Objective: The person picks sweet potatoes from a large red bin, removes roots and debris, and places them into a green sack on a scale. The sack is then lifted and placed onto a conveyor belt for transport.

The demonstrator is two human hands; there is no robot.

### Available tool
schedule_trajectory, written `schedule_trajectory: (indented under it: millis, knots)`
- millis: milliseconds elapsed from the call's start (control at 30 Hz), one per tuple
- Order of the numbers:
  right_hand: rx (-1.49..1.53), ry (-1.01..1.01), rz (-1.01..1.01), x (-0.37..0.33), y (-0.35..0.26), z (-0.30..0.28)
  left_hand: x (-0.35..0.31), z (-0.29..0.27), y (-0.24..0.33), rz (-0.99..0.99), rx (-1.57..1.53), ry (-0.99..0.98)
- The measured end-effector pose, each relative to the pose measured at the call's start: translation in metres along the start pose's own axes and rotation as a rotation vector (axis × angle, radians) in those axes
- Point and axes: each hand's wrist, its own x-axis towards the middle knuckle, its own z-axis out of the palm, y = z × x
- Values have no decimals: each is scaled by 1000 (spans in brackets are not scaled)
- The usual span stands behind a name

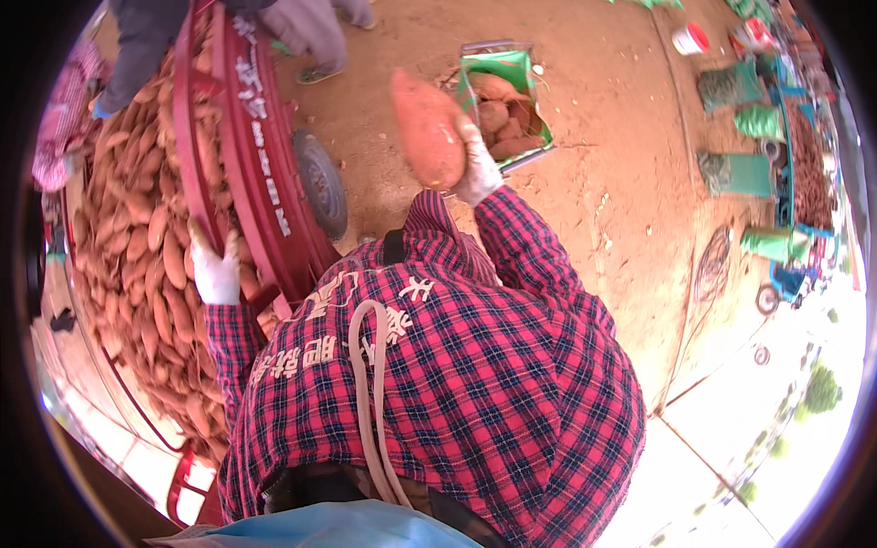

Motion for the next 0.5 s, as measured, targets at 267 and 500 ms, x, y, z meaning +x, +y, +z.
schedule_trajectory:
  millis: [267,500]
  knots:
    - [-603,679,-502,-2,-88,-131,9,-12,-26,-182,45,-49]
    - [-1540,841,181,63,-89,-211,2,-11,-6,-172,151,-55]
